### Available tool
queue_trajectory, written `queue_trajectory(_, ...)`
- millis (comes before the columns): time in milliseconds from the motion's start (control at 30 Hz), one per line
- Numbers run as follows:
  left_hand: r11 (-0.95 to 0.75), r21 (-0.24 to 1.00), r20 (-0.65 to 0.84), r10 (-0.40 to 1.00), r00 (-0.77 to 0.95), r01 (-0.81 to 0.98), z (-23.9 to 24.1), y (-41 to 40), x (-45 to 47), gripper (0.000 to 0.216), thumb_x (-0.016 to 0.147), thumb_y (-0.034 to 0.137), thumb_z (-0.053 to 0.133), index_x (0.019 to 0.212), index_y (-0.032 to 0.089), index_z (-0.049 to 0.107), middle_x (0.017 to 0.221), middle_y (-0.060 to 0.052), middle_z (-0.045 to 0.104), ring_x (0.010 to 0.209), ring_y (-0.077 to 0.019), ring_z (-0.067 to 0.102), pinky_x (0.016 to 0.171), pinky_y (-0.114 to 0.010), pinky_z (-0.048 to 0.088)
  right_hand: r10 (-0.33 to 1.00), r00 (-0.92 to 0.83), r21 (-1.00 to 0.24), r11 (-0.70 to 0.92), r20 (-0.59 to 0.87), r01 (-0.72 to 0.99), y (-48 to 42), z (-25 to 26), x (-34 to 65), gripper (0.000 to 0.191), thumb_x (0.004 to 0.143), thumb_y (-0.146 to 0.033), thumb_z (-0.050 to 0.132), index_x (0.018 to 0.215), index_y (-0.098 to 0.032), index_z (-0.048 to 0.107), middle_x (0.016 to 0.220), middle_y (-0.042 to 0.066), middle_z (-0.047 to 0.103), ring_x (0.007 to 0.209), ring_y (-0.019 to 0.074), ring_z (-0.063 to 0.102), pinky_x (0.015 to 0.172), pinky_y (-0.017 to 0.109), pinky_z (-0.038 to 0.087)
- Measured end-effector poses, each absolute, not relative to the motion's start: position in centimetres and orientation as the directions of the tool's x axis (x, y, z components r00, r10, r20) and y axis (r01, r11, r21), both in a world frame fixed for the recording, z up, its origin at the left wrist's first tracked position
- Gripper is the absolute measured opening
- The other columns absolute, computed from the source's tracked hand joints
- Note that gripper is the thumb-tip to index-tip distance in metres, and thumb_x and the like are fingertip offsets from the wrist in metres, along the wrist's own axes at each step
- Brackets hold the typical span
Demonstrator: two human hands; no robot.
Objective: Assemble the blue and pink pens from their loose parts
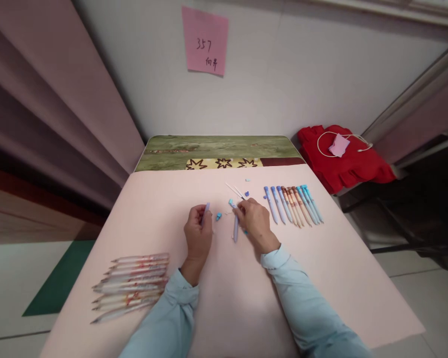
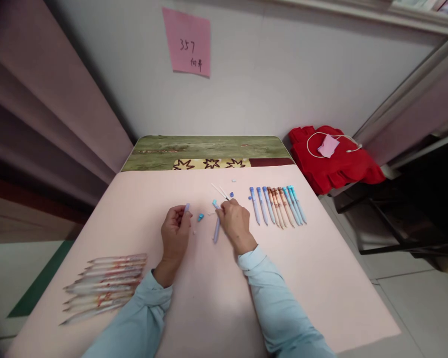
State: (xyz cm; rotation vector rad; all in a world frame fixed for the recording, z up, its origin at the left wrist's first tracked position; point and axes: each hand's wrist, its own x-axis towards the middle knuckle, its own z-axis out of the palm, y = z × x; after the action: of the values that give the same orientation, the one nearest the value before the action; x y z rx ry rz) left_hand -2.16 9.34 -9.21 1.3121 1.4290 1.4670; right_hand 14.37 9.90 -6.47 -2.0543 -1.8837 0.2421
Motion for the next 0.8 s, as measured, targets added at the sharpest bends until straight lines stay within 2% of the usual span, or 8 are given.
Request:
queue_trajectory(100,-0.160,0.972,0.199,0.949,-0.244,0.171,-9.4,9.4,-2.2,0.016,0.087,0.030,0.061,0.099,0.019,0.060,0.083,-0.002,0.062,0.074,-0.0141,0.059,0.065,-0.024,0.048,0.990,0.096,-0.365,-0.052,0.104,0.929,9.9,-6.7,14.5,0.020,0.092,-0.033,0.059,0.085,-0.022,0.073,0.092,0.006,0.070,0.075,0.0161,0.064,0.060,0.025,0.035)
queue_trajectory(200,-0.167,0.976,0.197,0.950,-0.242,0.141,-9.5,9.3,-2.2,0.015,0.088,0.030,0.061,0.098,0.019,0.059,0.082,-0.001,0.061,0.071,-0.0132,0.057,0.064,-0.024,0.048,0.974,0.133,-0.583,-0.003,0.181,0.812,10.1,-6.3,15.1,0.015,0.088,-0.031,0.064,0.082,-0.021,0.073,0.086,0.005,0.069,0.072,0.0159,0.062,0.063,0.026,0.039)
queue_trajectory(267,-0.173,0.982,0.184,0.962,-0.204,0.070,-9.3,9.3,-2.1,0.014,0.090,0.032,0.059,0.097,0.020,0.056,0.082,-0.001,0.061,0.067,-0.0117,0.055,0.061,-0.023,0.046,0.976,0.150,-0.830,0.050,0.159,0.555,10.3,-5.8,15.4,0.017,0.084,-0.037,0.068,0.085,-0.020,0.072,0.074,0.003,0.067,0.065,0.0151,0.060,0.061,0.026,0.041)
queue_trajectory(333,-0.164,0.986,0.157,0.977,-0.145,-0.034,-9.1,9.2,-2.0,0.015,0.090,0.034,0.058,0.096,0.022,0.053,0.084,0.000,0.061,0.064,-0.0105,0.053,0.059,-0.022,0.045,0.993,0.098,-0.982,0.046,0.065,0.185,10.5,-5.4,15.4,0.028,0.080,-0.046,0.071,0.086,-0.019,0.069,0.067,0.001,0.065,0.057,0.0137,0.056,0.054,0.025,0.041)
queue_trajectory(400,-0.138,0.983,0.127,0.987,-0.097,-0.123,-8.8,9.1,-2.0,0.016,0.089,0.034,0.060,0.095,0.022,0.052,0.085,0.000,0.061,0.063,-0.0100,0.053,0.058,-0.021,0.044,1.000,0.008,-0.994,-0.012,-0.013,-0.109,10.5,-5.0,15.1,0.035,0.076,-0.051,0.073,0.086,-0.019,0.066,0.068,0.001,0.066,0.055,0.0122,0.055,0.050,0.023,0.041)
queue_trajectory(500,-0.084,0.977,0.079,0.996,-0.033,-0.196,-8.5,8.9,-2.0,0.017,0.087,0.033,0.063,0.095,0.021,0.055,0.085,-0.001,0.061,0.065,-0.0100,0.053,0.060,-0.021,0.044,0.997,-0.069,-0.951,-0.060,-0.041,-0.302,10.3,-4.6,14.7,0.040,0.072,-0.048,0.078,0.098,-0.021,0.065,0.077,0.001,0.070,0.057,0.0103,0.057,0.051,0.021,0.045)
queue_trajectory(600,-0.009,0.958,0.021,0.999,0.038,-0.286,-8.2,8.8,-1.9,0.020,0.089,0.035,0.059,0.101,0.020,0.060,0.085,-0.003,0.063,0.066,-0.0110,0.053,0.061,-0.023,0.044,0.995,-0.098,-0.942,-0.062,-0.031,-0.330,10.1,-4.5,14.8,0.049,0.074,-0.044,0.078,0.116,-0.023,0.061,0.080,0.000,0.071,0.058,0.0096,0.058,0.053,0.020,0.047)
queue_trajectory(800,0.150,0.853,-0.079,0.984,0.160,-0.499,-7.5,9.0,-1.7,0.019,0.086,0.030,0.060,0.097,0.016,0.064,0.083,-0.005,0.066,0.062,-0.0110,0.056,0.058,-0.024,0.044,0.998,-0.007,-0.951,-0.059,-0.060,-0.304,10.2,-3.8,15.8,0.045,0.072,-0.042,0.078,0.108,-0.021,0.062,0.077,0.000,0.071,0.054,0.0089,0.058,0.048,0.019,0.046)
